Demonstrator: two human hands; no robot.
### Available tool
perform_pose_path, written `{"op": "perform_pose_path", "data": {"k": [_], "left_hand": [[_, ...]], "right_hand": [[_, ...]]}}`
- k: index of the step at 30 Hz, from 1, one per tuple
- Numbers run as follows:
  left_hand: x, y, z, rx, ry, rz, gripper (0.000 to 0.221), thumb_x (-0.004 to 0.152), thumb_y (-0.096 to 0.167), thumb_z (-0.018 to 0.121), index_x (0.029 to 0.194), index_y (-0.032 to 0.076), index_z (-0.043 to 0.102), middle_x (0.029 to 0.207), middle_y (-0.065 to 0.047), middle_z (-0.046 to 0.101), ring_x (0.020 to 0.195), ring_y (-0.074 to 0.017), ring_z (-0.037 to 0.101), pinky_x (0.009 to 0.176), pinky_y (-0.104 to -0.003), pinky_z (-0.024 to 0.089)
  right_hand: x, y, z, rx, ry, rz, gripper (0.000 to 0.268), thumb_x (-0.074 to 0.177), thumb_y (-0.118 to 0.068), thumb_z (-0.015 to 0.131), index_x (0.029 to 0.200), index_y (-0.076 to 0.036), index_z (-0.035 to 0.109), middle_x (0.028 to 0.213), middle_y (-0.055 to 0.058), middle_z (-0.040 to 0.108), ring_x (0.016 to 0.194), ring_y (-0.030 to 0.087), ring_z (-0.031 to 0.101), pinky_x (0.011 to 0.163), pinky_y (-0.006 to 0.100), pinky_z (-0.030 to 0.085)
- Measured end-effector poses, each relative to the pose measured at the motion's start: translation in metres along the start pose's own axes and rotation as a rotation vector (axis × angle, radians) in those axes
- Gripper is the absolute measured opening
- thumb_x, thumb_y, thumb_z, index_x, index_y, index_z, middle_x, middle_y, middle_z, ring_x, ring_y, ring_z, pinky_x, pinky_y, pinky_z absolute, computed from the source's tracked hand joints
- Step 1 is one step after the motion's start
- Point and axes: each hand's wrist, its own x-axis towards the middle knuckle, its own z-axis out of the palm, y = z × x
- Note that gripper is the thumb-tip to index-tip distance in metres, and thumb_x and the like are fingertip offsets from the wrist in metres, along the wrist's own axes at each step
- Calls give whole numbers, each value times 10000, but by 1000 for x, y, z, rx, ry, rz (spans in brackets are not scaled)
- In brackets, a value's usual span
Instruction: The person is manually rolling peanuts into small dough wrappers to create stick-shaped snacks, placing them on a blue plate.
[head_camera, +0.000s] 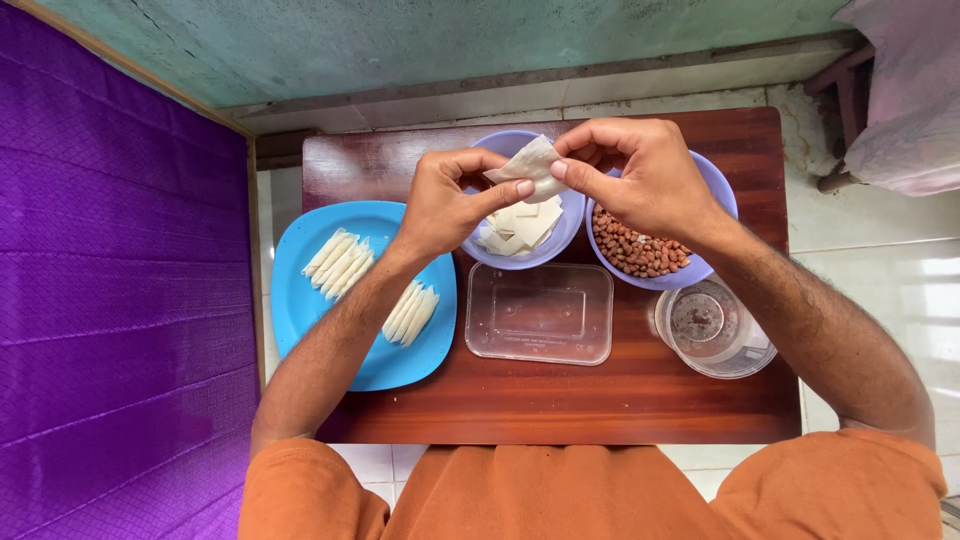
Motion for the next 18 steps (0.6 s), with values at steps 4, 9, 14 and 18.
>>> {"op": "perform_pose_path", "data": {"k": [4,9,14,18], "left_hand": [[-3,0,2,38,35,46,205,803,144,934,965,96,820,735,-41,726,666,-29,596,618,-178,541],[-10,8,2,-46,60,89,198,909,88,833,1098,46,795,542,-47,597,532,-40,539,563,-166,502],[-21,14,5,-197,-44,109,288,942,38,717,1229,35,737,1037,-126,780,938,-71,684,834,-243,610],[-25,18,4,-251,-109,155,390,961,148,739,1310,-16,686,1175,-165,759,1084,-153,702,970,-317,597]], "right_hand": [[-3,-5,-1,-15,9,-32,77,986,-33,743,1058,-26,771,728,76,677,703,116,585,670,265,540],[-10,-24,-3,-29,-19,-81,142,985,-6,697,1093,-53,775,640,64,694,628,113,615,660,247,531],[-22,-26,-5,-94,-37,-230,229,933,64,688,1119,-36,778,971,182,773,887,248,730,758,375,586],[-32,-20,-6,-134,17,-291,250,937,34,710,1153,-71,780,1090,166,780,1024,282,750,823,401,586]]}}
